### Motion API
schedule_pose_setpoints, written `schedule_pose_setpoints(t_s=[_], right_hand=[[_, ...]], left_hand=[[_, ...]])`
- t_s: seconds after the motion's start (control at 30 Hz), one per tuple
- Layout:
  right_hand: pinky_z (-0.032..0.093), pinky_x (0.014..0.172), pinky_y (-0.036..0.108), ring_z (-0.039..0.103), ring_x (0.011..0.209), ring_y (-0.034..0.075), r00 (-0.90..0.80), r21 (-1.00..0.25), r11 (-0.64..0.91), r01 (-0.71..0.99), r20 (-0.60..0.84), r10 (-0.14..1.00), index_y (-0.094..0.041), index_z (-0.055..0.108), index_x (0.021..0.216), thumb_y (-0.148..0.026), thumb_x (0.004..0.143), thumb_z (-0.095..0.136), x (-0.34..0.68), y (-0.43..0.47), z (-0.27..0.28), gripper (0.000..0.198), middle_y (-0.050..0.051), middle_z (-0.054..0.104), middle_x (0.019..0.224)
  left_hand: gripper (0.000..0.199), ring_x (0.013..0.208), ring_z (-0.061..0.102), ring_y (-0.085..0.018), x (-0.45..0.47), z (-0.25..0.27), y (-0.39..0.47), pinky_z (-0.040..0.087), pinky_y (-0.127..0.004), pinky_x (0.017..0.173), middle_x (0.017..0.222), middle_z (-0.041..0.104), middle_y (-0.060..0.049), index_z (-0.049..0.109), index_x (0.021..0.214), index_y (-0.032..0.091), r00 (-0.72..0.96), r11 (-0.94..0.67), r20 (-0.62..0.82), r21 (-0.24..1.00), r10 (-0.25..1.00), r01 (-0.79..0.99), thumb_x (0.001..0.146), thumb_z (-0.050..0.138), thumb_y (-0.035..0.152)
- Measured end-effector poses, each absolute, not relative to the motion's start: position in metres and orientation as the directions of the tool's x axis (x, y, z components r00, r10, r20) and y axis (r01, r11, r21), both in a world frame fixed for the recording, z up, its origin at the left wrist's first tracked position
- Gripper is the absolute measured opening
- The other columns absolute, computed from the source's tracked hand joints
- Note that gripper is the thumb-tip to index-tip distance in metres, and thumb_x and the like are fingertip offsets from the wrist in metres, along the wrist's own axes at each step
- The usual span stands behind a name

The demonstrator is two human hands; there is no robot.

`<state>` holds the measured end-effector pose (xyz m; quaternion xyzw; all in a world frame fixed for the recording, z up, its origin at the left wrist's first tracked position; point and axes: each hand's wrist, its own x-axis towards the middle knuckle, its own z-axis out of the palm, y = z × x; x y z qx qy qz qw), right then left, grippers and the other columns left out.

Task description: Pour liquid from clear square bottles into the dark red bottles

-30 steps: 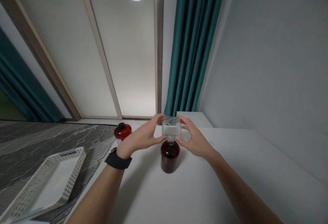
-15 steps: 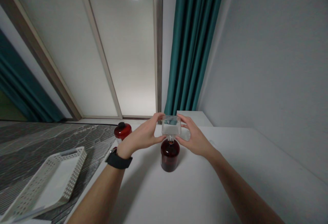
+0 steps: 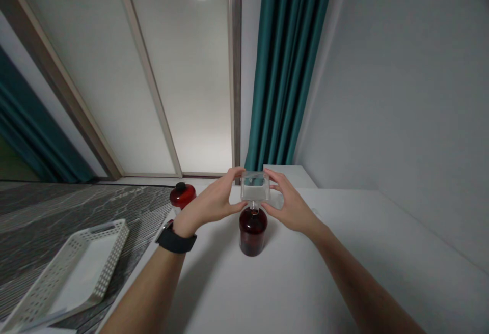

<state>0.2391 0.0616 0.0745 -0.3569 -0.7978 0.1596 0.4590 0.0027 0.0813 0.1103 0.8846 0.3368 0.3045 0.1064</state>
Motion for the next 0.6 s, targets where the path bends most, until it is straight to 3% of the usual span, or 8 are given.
schedule_pose_setpoints(t_s=[0.6], right_hand=[[0.048, 0.112, 0.051, 0.043, 0.141, 0.027, -0.325, -0.576, 0.695, 0.431, 0.619, 0.715, -0.037, 0.030, 0.152, -0.017, 0.087, 0.066, 0.2387, 0.0598, 0.0752, 0.077, 0.007, 0.042, 0.153]], left_hand=[[0.067, 0.123, 0.060, -0.031, 0.0024, 0.1151, 0.0795, 0.051, -0.049, 0.104, 0.135, 0.057, -0.013, 0.035, 0.137, 0.024, 0.589, -0.761, 0.483, 0.390, 0.648, 0.518, 0.083, 0.073, 0.026]])
